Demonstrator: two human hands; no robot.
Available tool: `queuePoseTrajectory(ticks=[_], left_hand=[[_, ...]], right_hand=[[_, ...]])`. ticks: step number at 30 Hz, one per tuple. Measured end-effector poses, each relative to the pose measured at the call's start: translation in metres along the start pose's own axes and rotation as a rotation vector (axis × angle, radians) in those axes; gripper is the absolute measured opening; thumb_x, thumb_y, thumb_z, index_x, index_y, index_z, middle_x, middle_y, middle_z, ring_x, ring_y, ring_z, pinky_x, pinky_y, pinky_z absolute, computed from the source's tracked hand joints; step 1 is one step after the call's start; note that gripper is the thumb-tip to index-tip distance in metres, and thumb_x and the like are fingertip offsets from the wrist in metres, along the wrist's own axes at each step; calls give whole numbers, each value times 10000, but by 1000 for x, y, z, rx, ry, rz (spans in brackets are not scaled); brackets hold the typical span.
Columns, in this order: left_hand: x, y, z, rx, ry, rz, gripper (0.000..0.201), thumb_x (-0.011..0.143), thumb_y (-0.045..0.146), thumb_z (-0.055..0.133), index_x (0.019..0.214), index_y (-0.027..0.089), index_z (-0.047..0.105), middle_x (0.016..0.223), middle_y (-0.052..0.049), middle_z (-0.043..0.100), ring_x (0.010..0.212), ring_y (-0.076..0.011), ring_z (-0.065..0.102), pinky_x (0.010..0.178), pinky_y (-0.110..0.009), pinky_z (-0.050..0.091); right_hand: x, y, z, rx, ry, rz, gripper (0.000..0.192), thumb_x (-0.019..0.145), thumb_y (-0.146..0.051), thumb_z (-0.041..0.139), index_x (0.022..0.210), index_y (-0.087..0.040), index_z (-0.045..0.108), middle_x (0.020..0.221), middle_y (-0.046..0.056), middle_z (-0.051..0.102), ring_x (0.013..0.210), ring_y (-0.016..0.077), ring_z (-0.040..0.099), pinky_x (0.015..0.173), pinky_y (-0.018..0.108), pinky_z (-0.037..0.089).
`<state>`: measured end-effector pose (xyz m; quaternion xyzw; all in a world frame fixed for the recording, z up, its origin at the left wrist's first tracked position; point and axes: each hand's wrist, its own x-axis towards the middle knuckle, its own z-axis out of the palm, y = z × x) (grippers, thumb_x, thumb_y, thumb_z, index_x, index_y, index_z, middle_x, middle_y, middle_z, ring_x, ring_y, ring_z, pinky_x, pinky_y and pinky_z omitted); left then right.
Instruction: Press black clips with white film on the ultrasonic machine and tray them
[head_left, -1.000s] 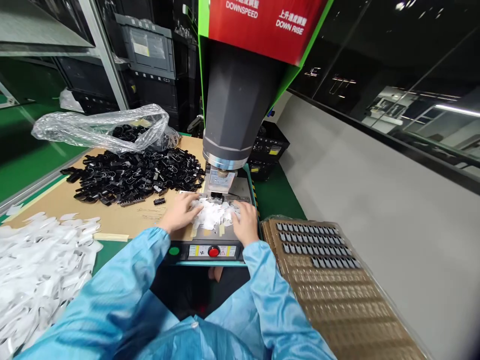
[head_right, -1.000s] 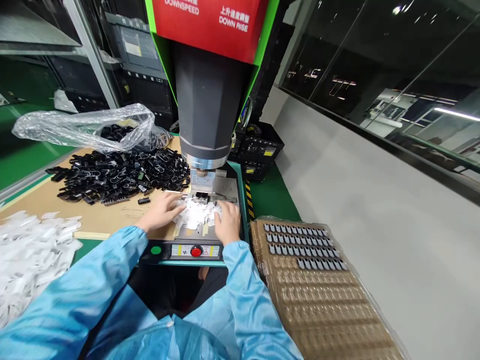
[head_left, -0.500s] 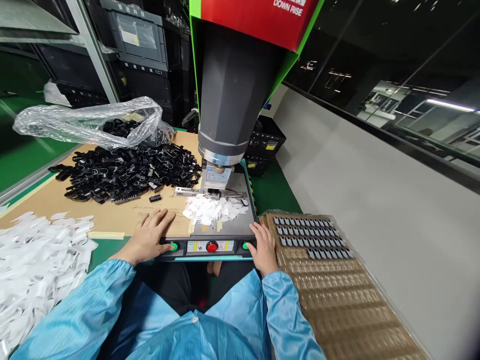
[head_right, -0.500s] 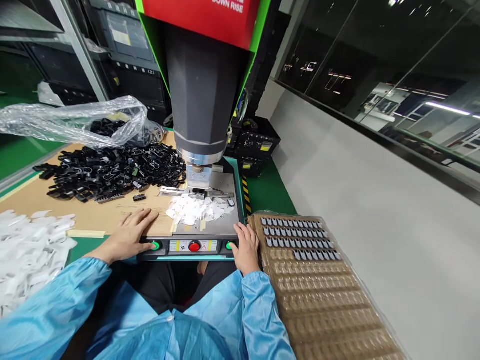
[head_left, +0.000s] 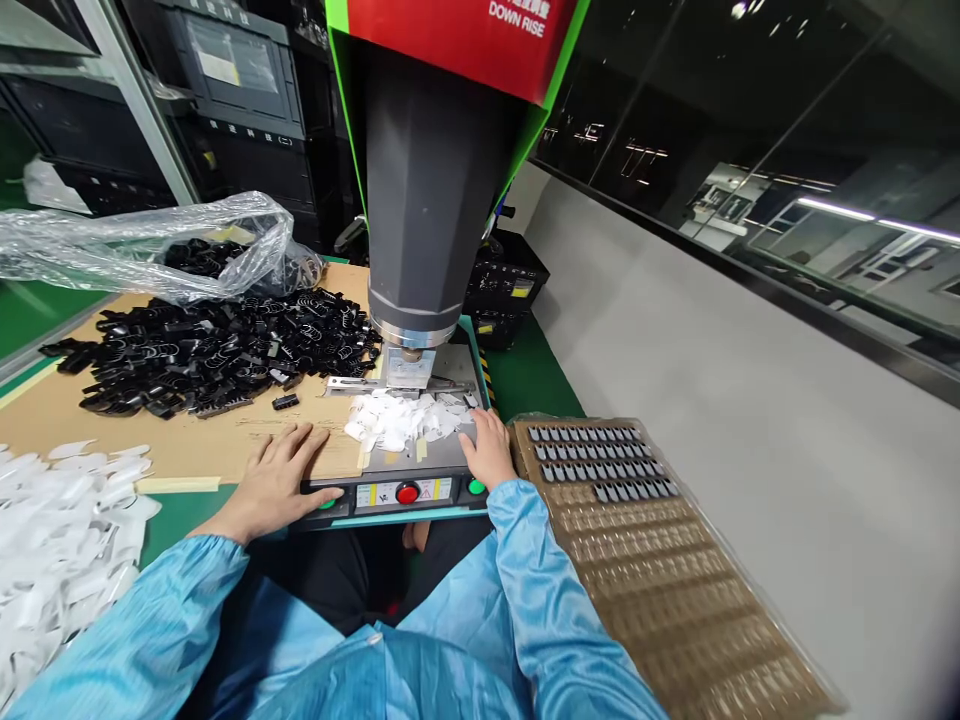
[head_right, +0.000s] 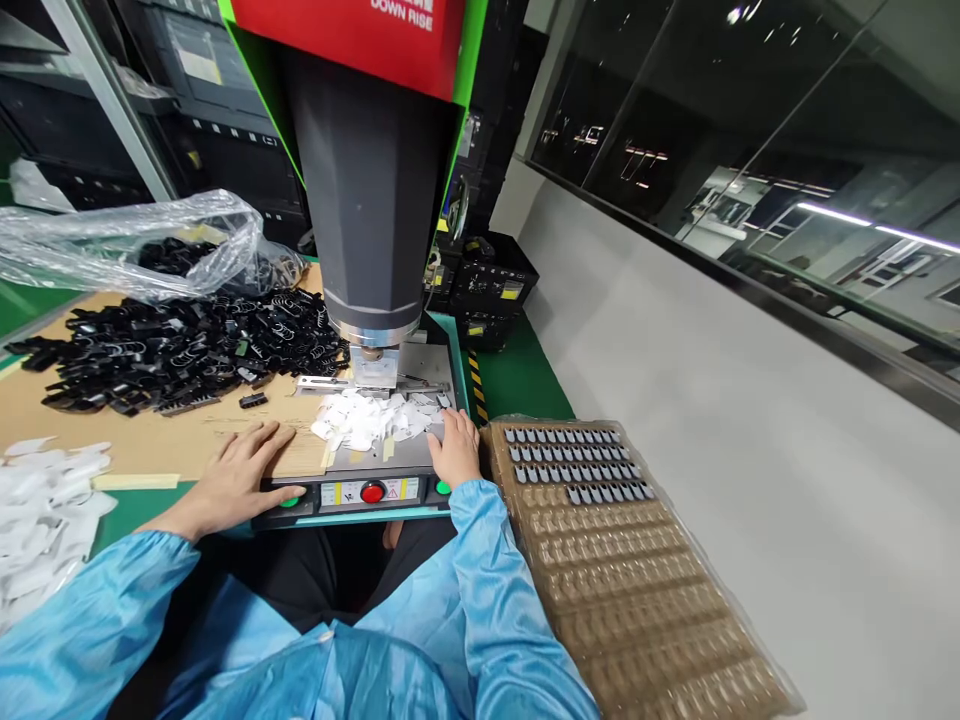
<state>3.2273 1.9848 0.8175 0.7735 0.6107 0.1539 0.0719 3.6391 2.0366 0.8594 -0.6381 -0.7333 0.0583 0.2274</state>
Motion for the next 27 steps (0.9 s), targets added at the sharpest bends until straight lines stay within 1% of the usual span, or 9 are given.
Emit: queuePoseTrajectory(ticks=[2, 4, 6, 11, 14, 17, 23, 25, 27], left_hand=[[0, 0, 0, 12, -3, 2, 988, 883, 795, 581, 1655, 188, 466, 1718, -198, 405, 1627, -420, 289, 1336, -611, 141], [0, 0, 0, 25, -7, 3, 983, 891, 792, 569, 1657, 186, 461, 1720, -196, 403, 1630, -420, 282, 1337, -609, 135], [-1, 1, 0, 34, -8, 3, 987, 890, 791, 568, 1659, 183, 454, 1718, -199, 406, 1631, -422, 277, 1338, -614, 119], [-2, 3, 1, 26, 1, 1, 993, 883, 790, 574, 1659, 183, 450, 1707, -209, 414, 1636, -425, 263, 1338, -619, 102], [-2, 3, 1, 15, 4, 3, 987, 881, 780, 578, 1658, 184, 451, 1710, -206, 410, 1638, -421, 261, 1340, -615, 99], [-1, 2, 1, 15, 0, 3, 1000, 881, 786, 581, 1664, 179, 444, 1710, -209, 408, 1638, -424, 258, 1339, -617, 98], [-1, 2, 1, 16, -16, 1, 1018, 886, 811, 568, 1676, 183, 425, 1723, -207, 393, 1641, -421, 251, 1337, -627, 101], [0, 3, -3, 5, -24, -13, 1013, 880, 811, 570, 1664, 183, 443, 1712, -208, 408, 1631, -427, 273, 1332, -634, 123], [4, 5, -12, -19, -34, -33, 954, 893, 803, 554, 1626, 193, 498, 1686, -199, 448, 1600, -428, 333, 1317, -631, 189]], right_hand=[[5, -4, 5, -9, -11, 28, 532, 1023, -345, 560, 1527, -176, 577, 1612, 153, 557, 1559, 364, 398, 1290, 577, 316], [3, -8, 8, -10, 2, 26, 517, 1022, -345, 572, 1511, -177, 591, 1592, 155, 575, 1540, 363, 417, 1285, 567, 320], [-2, -11, 11, 2, 11, -8, 507, 1028, -342, 569, 1504, -172, 596, 1581, 155, 586, 1533, 358, 426, 1282, 555, 326], [-11, -16, 15, 50, 1, -123, 490, 1017, -308, 579, 1489, -179, 607, 1545, 143, 621, 1544, 353, 434, 1307, 583, 295], [-6, -16, 15, 96, 46, -147, 464, 1007, -281, 573, 1454, -167, 625, 1516, 160, 630, 1517, 336, 467, 1287, 558, 357], [2, -16, 18, 127, 95, -121, 458, 1007, -274, 556, 1441, -140, 619, 1524, 190, 605, 1477, 331, 502, 1272, 543, 398], [11, -23, 34, 132, 44, -122, 572, 1007, -285, 574, 1555, -133, 515, 1626, 215, 510, 1547, 349, 449, 1291, 590, 384], [11, -27, 37, 148, 29, -149, 585, 1005, -274, 577, 1567, -133, 501, 1629, 217, 507, 1556, 345, 442, 1300, 594, 375], [12, -28, 36, 167, 25, -172, 580, 1006, -273, 579, 1565, -138, 502, 1621, 216, 517, 1549, 343, 450, 1298, 592, 380]])
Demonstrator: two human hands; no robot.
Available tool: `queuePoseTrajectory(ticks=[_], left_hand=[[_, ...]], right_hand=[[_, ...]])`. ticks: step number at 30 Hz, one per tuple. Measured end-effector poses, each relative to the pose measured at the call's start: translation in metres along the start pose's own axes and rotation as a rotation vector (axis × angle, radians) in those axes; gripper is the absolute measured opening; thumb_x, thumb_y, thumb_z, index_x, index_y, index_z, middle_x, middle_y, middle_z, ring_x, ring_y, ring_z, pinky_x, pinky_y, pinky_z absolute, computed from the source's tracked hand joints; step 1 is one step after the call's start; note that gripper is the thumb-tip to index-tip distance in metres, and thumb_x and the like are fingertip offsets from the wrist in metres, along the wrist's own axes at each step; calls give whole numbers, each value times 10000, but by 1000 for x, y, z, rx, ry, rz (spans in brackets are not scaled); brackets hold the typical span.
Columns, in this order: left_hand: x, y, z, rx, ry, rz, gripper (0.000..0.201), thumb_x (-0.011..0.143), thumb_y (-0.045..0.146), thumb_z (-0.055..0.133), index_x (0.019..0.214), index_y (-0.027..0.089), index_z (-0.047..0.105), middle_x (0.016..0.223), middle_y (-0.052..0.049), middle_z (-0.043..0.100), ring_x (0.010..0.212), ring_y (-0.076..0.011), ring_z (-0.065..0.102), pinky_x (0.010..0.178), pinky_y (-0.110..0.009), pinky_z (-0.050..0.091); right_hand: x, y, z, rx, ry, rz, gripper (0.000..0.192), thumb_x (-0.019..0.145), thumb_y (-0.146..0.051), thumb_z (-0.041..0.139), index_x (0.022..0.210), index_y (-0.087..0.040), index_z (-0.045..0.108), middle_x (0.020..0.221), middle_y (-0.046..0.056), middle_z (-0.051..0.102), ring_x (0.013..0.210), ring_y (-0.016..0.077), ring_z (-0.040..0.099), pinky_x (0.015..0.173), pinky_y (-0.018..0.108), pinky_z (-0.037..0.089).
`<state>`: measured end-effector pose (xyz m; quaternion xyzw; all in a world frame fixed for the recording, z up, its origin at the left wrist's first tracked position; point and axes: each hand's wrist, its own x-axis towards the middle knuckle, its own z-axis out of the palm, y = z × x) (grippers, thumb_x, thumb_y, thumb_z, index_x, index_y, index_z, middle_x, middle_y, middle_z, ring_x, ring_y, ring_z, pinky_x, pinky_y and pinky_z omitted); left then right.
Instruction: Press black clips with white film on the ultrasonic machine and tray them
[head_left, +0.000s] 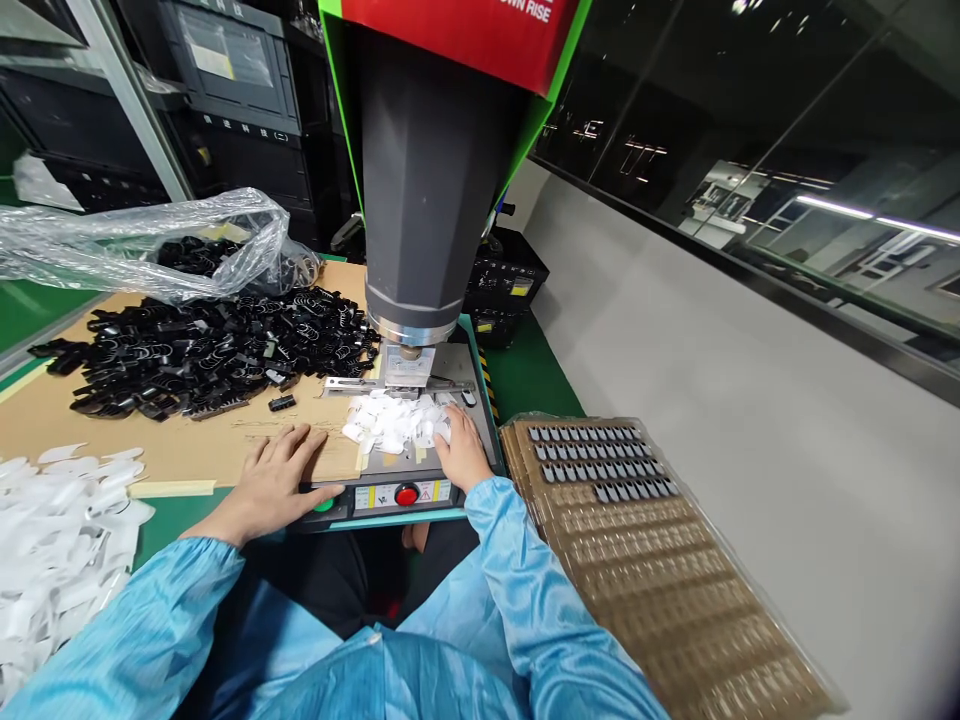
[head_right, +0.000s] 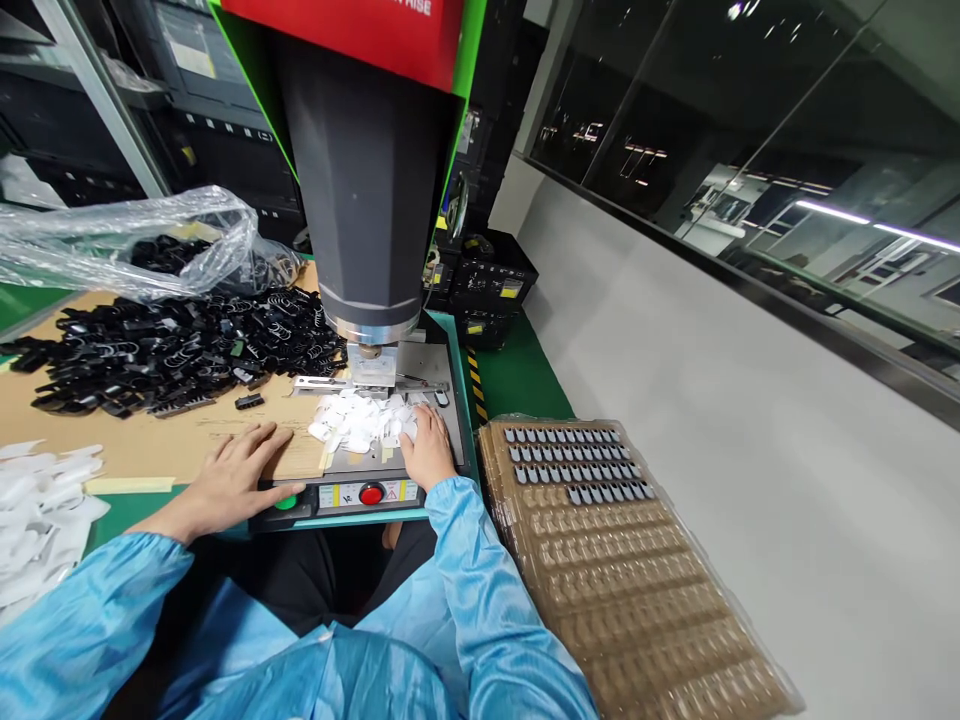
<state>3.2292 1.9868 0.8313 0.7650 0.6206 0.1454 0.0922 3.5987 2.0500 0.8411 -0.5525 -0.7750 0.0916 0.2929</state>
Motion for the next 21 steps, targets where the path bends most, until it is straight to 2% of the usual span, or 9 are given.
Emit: queuePoseTrajectory(ticks=[3, 7, 10, 14, 18, 21], left_hand=[[18, 9, -20, -74, 40, 18, 796, 945, 775, 522, 1493, 206, 624, 1613, -176, 537, 1525, -402, 447, 1275, -583, 321], [70, 33, -36, -250, 166, 82, 673, 974, 699, 563, 1395, 185, 670, 1442, -163, 672, 1378, -362, 581, 1205, -511, 436], [118, 54, -34, -380, 183, 73, 646, 946, 621, 624, 1396, 161, 675, 1397, -174, 698, 1312, -367, 618, 1152, -507, 477], [166, 76, -24, -513, 106, 107, 548, 869, 554, 725, 1258, 171, 756, 1270, -168, 750, 1195, -344, 666, 1080, -459, 517], [186, 83, -16, -598, 48, 190, 454, 822, 542, 782, 1131, 211, 795, 1157, -124, 778, 1125, -313, 685, 1039, -412, 527], [191, 84, -13, -646, 44, 149, 452, 819, 541, 782, 1121, 205, 799, 1120, -105, 782, 1044, -285, 699, 972, -380, 537]], right_hand=[[10, 1, -11, 23, 42, 5, 530, 1010, -284, 583, 1517, -135, 542, 1552, 217, 578, 1479, 345, 514, 1262, 571, 425], [46, -4, -23, 50, 73, 71, 480, 985, -285, 638, 1443, -148, 595, 1405, 181, 679, 1336, 330, 602, 1193, 513, 488], [81, -16, -18, 69, 13, 92, 495, 958, -284, 698, 1430, -175, 599, 1367, 151, 698, 1305, 305, 614, 1159, 455, 507], [113, -30, 0, 57, -87, 107, 448, 918, -314, 762, 1326, -183, 633, 1234, 132, 737, 1210, 299, 644, 1068, 431, 538], [123, -33, 12, 86, -89, 132, 444, 886, -327, 794, 1281, -195, 642, 1147, 110, 753, 1081, 281, 687, 982, 413, 554], [127, -34, 12, 137, -89, 177, 398, 872, -322, 793, 1232, -206, 667, 1042, 76, 763, 963, 262, 712, 900, 380, 567]])
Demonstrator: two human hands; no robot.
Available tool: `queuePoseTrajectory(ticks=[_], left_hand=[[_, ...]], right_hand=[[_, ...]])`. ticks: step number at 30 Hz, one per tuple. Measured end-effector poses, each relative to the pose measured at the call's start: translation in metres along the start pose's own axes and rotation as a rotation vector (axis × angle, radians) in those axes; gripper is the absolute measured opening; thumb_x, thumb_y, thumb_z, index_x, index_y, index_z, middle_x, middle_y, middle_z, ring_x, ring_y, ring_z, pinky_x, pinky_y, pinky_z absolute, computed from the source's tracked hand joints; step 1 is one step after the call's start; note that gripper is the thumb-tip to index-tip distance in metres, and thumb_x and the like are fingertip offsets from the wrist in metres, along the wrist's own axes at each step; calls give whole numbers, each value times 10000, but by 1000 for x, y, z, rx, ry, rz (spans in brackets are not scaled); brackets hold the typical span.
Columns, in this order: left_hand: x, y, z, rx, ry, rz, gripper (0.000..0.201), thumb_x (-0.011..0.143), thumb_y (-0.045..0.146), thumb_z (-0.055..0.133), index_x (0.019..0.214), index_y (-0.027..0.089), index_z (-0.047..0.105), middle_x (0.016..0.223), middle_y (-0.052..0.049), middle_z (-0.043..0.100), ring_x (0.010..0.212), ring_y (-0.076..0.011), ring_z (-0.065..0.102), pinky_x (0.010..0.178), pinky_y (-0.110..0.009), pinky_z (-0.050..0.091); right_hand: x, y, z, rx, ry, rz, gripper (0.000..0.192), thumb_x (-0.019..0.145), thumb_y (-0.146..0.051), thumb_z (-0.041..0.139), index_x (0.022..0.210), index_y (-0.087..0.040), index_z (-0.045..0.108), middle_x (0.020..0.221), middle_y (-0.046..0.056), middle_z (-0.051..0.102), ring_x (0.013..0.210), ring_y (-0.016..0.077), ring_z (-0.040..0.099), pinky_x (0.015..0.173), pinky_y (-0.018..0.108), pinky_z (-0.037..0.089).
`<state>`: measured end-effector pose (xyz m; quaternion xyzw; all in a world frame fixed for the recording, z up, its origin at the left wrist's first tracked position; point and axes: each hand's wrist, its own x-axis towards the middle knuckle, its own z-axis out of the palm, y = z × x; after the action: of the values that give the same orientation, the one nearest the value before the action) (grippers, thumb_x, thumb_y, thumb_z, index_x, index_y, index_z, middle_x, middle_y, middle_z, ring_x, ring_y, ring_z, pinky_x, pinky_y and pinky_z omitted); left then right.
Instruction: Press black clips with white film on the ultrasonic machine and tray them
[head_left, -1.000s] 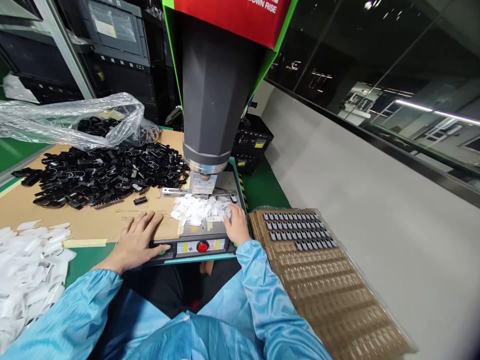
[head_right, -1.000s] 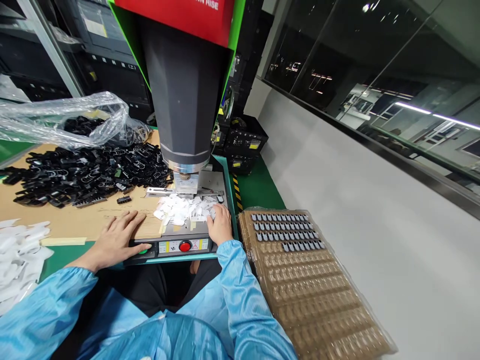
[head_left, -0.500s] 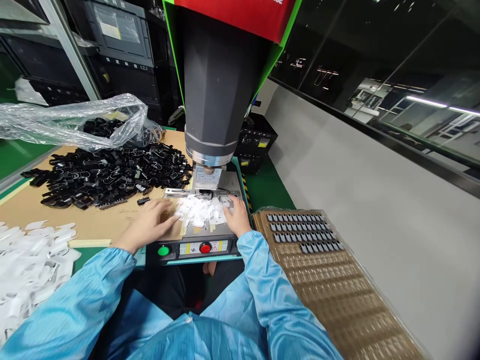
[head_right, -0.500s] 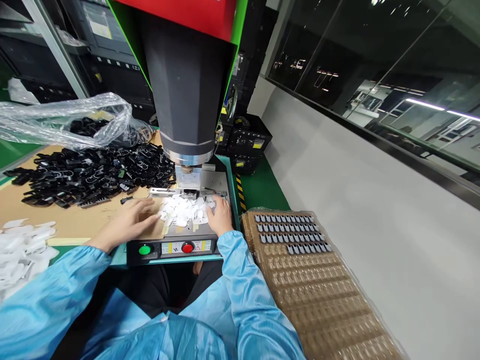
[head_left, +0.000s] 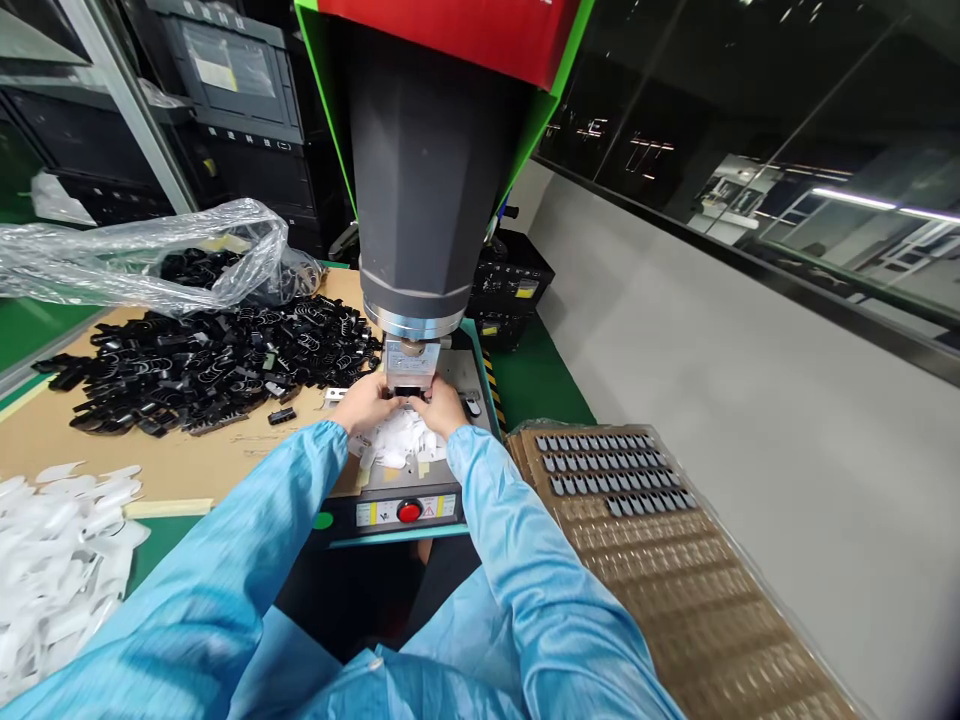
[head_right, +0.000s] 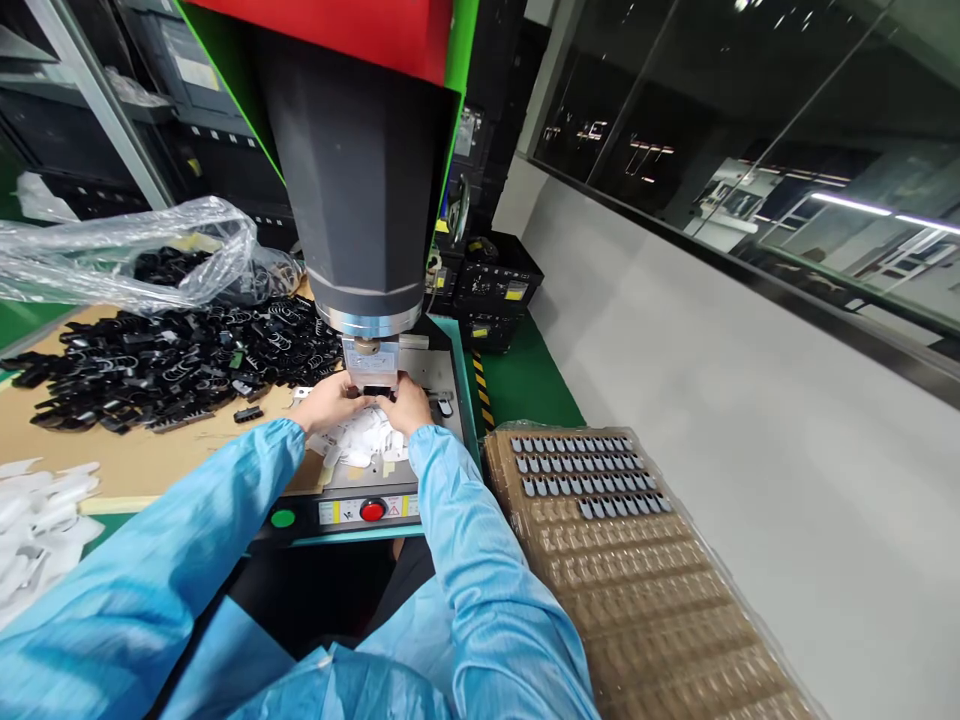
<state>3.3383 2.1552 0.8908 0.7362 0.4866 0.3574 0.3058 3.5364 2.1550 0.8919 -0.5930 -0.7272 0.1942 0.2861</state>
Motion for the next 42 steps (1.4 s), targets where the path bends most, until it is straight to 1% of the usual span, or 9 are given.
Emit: queuePoseTrajectory(ticks=[4, 7, 10, 13, 16, 19, 31, 36, 42], left_hand=[[-4, 1, 0, -21, 66, -99, 442, 838, 540, 758, 1093, 182, 806, 945, -72, 766, 831, -228, 664, 803, -341, 526], [-28, 9, 0, -199, 102, -208, 565, 817, 585, 802, 1163, 139, 791, 857, -67, 737, 719, -191, 612, 697, -321, 496], [-71, 24, 4, -523, 141, -303, 751, 750, 612, 892, 1305, 130, 735, 898, -76, 744, 736, -190, 637, 685, -319, 518], [-121, 44, 16, -738, 196, -303, 702, 736, 559, 937, 1277, 161, 732, 948, -76, 754, 834, -201, 688, 784, -336, 574], [-159, 64, 29, -822, 201, -285, 590, 754, 488, 947, 1218, 189, 739, 1014, -81, 768, 927, -209, 720, 891, -357, 599], [-180, 78, 39, -870, 168, -272, 526, 783, 449, 932, 1215, 214, 745, 1125, -96, 779, 961, -216, 733, 900, -369, 616], [-191, 86, 42, -899, 166, -267, 487, 797, 431, 926, 1196, 216, 748, 1046, -79, 792, 890, -194, 732, 858, -342, 615], [-190, 84, 39, -1018, 178, -333, 400, 802, 421, 933, 1060, 210, 712, 868, -15, 730, 758, -139, 691, 740, -264, 601], [-189, 76, 28, -1390, 54, -473, 389, 871, 348, 871, 1194, 206, 709, 1186, -90, 765, 893, -152, 751, 771, -249, 637]], right_hand=[[1, -3, -7, 132, 19, 50, 304, 859, -291, 762, 1147, -202, 720, 870, 26, 742, 838, 232, 707, 822, 343, 572], [-16, -1, -11, 350, 49, 98, 295, 867, -260, 711, 1149, -182, 744, 773, -1, 721, 762, 199, 697, 801, 330, 588], [-57, -1, -8, 665, 89, 132, 368, 873, -284, 699, 1223, -178, 731, 849, 26, 765, 785, 193, 730, 800, 339, 622], [-111, -12, -5, 891, 103, 95, 419, 856, -320, 745, 1257, -204, 699, 998, 59, 797, 928, 218, 777, 877, 369, 651], [-156, -31, -5, 965, 90, 42, 377, 886, -305, 732, 1252, -227, 682, 1151, 80, 789, 1073, 230, 778, 1001, 406, 641], [-183, -46, -7, 943, 94, 16, 352, 915, -288, 720, 1261, -236, 681, 1237, 98, 770, 1170, 239, 752, 1098, 442, 607], [-200, -55, -7, 911, 110, 8, 369, 941, -311, 740, 1299, -247, 682, 1291, 106, 754, 1268, 263, 709, 1163, 486, 570], [-200, -60, -6, 974, 132, 49, 372, 933, -418, 792, 1243, -245, 680, 1242, 105, 770, 1117, 255, 750, 1031, 455, 634], [-196, -64, -12, 1254, 82, 208, 379, 954, -387, 735, 1309, -261, 693, 1228, 83, 774, 928, 204, 716, 874, 396, 634]])
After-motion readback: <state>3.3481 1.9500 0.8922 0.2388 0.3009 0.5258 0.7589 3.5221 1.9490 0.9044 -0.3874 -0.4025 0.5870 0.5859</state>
